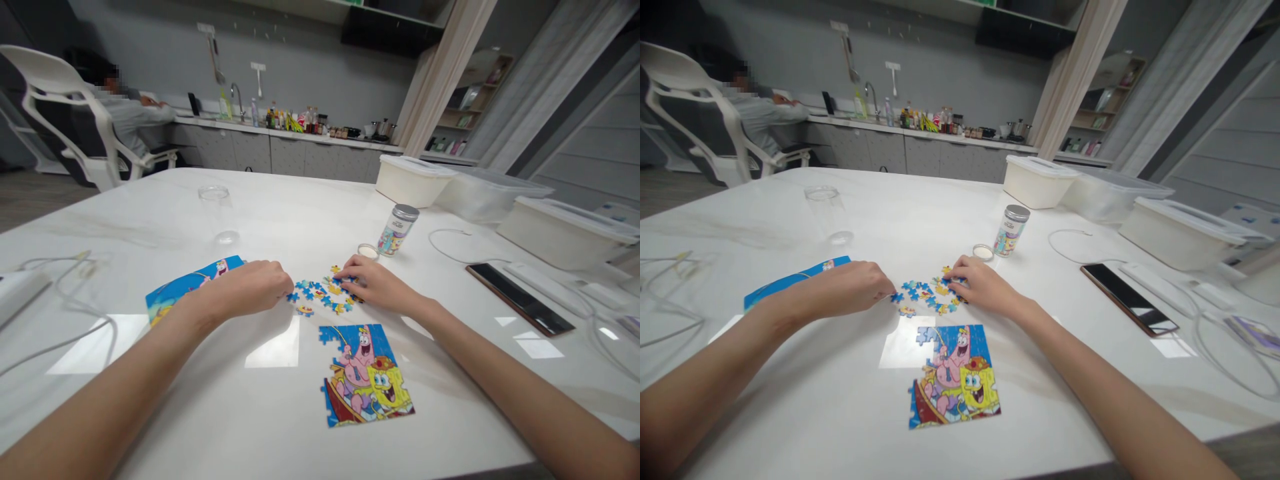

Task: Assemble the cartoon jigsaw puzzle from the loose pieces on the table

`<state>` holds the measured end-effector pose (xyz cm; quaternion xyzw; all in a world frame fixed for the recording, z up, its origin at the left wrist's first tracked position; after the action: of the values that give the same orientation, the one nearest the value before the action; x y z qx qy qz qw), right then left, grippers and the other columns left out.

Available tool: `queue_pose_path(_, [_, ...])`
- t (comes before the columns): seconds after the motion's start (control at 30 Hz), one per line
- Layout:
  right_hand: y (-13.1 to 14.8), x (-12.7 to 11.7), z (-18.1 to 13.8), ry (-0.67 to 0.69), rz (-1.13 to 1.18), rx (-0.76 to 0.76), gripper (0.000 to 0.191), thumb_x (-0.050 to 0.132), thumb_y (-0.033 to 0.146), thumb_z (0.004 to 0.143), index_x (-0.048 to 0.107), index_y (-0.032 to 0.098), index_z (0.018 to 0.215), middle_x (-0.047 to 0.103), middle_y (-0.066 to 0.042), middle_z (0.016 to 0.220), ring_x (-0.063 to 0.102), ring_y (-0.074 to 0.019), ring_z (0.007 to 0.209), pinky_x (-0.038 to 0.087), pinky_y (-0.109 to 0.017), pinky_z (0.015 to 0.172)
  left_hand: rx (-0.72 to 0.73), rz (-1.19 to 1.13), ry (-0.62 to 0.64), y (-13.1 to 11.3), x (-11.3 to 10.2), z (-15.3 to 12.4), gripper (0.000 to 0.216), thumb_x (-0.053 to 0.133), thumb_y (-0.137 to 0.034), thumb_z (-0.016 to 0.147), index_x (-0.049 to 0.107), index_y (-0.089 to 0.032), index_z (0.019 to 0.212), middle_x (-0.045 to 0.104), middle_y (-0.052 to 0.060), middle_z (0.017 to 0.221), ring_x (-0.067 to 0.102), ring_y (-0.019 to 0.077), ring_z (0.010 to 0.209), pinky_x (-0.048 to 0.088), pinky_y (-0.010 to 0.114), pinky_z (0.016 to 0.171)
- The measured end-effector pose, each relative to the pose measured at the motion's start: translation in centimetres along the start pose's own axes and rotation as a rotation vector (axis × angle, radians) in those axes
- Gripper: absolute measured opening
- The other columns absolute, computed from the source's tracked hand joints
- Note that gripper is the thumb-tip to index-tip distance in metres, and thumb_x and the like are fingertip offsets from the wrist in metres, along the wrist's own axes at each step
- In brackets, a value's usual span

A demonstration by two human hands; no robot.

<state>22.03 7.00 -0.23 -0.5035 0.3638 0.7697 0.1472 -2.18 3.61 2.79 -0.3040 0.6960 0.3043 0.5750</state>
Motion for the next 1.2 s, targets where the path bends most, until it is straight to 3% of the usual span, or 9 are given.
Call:
queue_pose_path(0.17, [0.1,0.1,0.0,-0.001,-0.024,0.060,0.013,0.058,0.020,0.090,0.070,0.019,0.096,0.062,-0.009,0.100,0.061,-0.0191,0.091,0.050,-0.036,0.085,0.000,-0.011,-0.003,0.0,0.0,0.0,0.028,0.045,-0.003,0.075,0.065,-0.018,0.065,0.057,0.003,0.059,0.041,0.0131,0.049,0.017,0.029,0.052])
queue_pose_path(0.4, [0.2,0.0,0.0,0.037,-0.036,0.099,0.015,0.057,0.020,0.090,0.067,0.019,0.101,0.061,-0.009,0.102,0.060,-0.0191,0.092,0.050,-0.036,0.086,0.017,-0.011,-0.005,0.0,0.0,-0.1,0.027,0.044,-0.003,0.074,0.062,-0.019,0.062,0.055,0.002,0.058,0.041,0.0130,0.048,0.017,0.029,0.051])
queue_pose_path(0.63, [0.3,-0.2,0.0,0.008,0.016,0.131,0.006,0.059,0.015,0.085,0.060,0.019,0.089,0.062,-0.006,0.095,0.058,-0.0163,0.080,0.049,-0.033,0.077,0.007,0.019,0.006,0.0,0.1,-0.1,0.027,0.043,-0.003,0.074,0.064,-0.019,0.064,0.059,0.004,0.060,0.046,0.0137,0.050,0.017,0.029,0.051])
queue_pose_path(0.77, [0.9,-0.4,0.2,-0.002,0.220,0.158,0.005,0.059,0.015,0.084,0.062,0.019,0.082,0.066,-0.003,0.085,0.057,-0.0143,0.075,0.047,-0.030,0.072,0.016,0.028,-0.010,0.0,0.2,-0.1,0.027,0.044,-0.004,0.075,0.064,-0.019,0.064,0.060,0.004,0.060,0.047,0.0137,0.050,0.018,0.029,0.050])
queue_pose_path(0.97, [2.8,-0.1,0.0,0.246,0.746,0.235,0.011,0.066,0.026,0.081,0.071,0.018,0.088,0.070,-0.003,0.085,0.060,-0.0120,0.074,0.047,-0.027,0.068,0.018,0.027,-0.024,0.0,0.1,-0.1,0.027,0.043,-0.005,0.076,0.063,-0.019,0.063,0.059,0.003,0.059,0.045,0.0130,0.049,0.019,0.029,0.050])
queue_pose_path(1.2, [4.3,-0.4,-0.6,0.357,0.884,0.237,0.011,0.070,0.025,0.080,0.075,0.020,0.088,0.070,-0.001,0.081,0.062,-0.0103,0.072,0.050,-0.025,0.070,0.039,0.028,-0.028,-0.4,-0.2,-0.2,0.028,0.043,-0.005,0.076,0.065,-0.019,0.064,0.059,0.004,0.059,0.045,0.0130,0.048,0.019,0.029,0.050])
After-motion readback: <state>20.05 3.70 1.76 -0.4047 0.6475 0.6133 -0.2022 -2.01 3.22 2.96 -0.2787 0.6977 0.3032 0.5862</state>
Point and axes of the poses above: each hand's wrist, its own z-axis towards the middle knuckle, its own x-axis out of the palm, y = z × x, the point moved 2 cm from there along z, towards the middle knuckle
